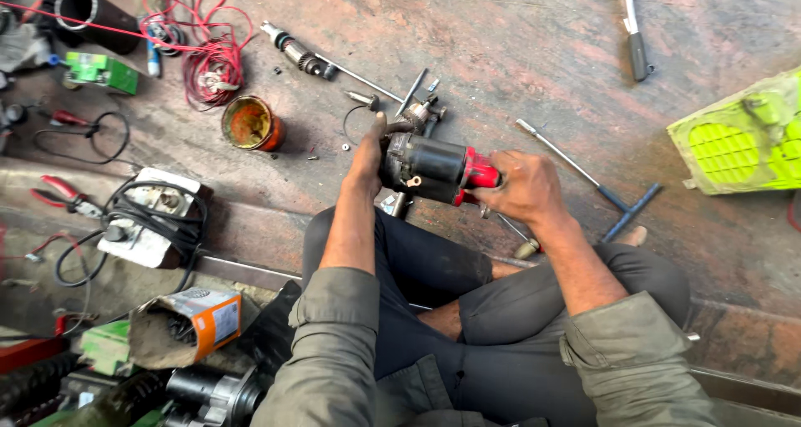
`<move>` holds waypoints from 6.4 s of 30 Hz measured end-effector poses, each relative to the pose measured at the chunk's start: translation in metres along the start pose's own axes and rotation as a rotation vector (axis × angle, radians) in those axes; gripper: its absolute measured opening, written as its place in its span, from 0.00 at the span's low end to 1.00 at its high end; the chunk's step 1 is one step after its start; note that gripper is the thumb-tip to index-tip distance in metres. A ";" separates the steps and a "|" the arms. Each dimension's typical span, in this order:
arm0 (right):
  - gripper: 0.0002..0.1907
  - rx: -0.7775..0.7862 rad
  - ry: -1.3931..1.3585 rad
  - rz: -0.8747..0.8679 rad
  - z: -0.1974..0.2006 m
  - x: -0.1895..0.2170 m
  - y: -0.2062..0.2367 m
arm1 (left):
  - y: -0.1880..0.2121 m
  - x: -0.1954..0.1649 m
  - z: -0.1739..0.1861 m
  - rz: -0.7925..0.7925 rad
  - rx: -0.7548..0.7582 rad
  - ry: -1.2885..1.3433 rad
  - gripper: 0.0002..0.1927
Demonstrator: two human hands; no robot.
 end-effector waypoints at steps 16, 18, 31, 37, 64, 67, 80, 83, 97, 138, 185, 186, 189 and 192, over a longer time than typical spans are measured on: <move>0.35 0.225 0.015 -0.157 0.020 0.000 -0.001 | 0.046 0.004 -0.028 -0.874 0.034 -0.950 0.24; 0.33 0.315 -0.089 -0.243 0.025 -0.006 -0.002 | 0.063 -0.003 -0.038 -1.085 0.032 -1.243 0.32; 0.17 0.488 -0.455 -0.434 0.038 -0.053 -0.004 | 0.041 -0.006 -0.052 -0.766 0.146 -1.442 0.33; 0.08 0.198 -0.575 -0.540 0.028 -0.044 -0.021 | 0.029 -0.006 -0.052 -0.742 0.191 -1.393 0.34; 0.11 0.234 -0.680 -0.905 0.012 -0.037 -0.030 | 0.015 -0.002 -0.041 -0.715 0.199 -1.311 0.31; 0.11 0.226 -0.650 -0.892 0.010 -0.035 -0.031 | 0.012 -0.001 -0.039 -0.736 0.208 -1.288 0.31; 0.09 0.248 -0.501 -0.877 0.000 -0.041 -0.028 | 0.010 0.004 -0.047 -0.748 0.183 -1.424 0.19; 0.09 0.267 -0.638 -0.891 -0.005 -0.048 -0.024 | 0.006 0.004 -0.050 -0.719 0.195 -1.412 0.20; 0.08 0.246 -0.594 -0.941 -0.015 -0.033 -0.029 | 0.008 0.006 -0.047 -0.708 0.189 -1.425 0.17; 0.13 0.344 -0.884 -0.391 -0.118 -0.103 -0.003 | 0.022 0.018 -0.033 -0.693 0.321 -1.190 0.25; 0.22 0.227 -0.623 -0.714 -0.032 -0.031 0.001 | 0.010 -0.008 -0.041 -0.574 0.249 -1.315 0.19; 0.21 0.216 -0.631 -0.719 -0.031 -0.031 0.001 | 0.010 -0.008 -0.041 -0.571 0.249 -1.313 0.20; 0.21 0.214 -0.639 -0.723 -0.029 -0.029 0.003 | 0.011 -0.010 -0.041 -0.550 0.250 -1.321 0.22; 0.20 0.268 -0.624 -0.705 -0.026 -0.031 0.003 | 0.012 -0.011 -0.042 -0.547 0.246 -1.340 0.24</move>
Point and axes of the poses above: each hand's wrist, its own y-axis away from the middle knuckle, its own z-axis out of the back of the hand, x = y × z, the point moved 1 cm from there along -y, towards the middle knuckle, and after that the axes turned 2 degrees about x, right-handed, at the moved point
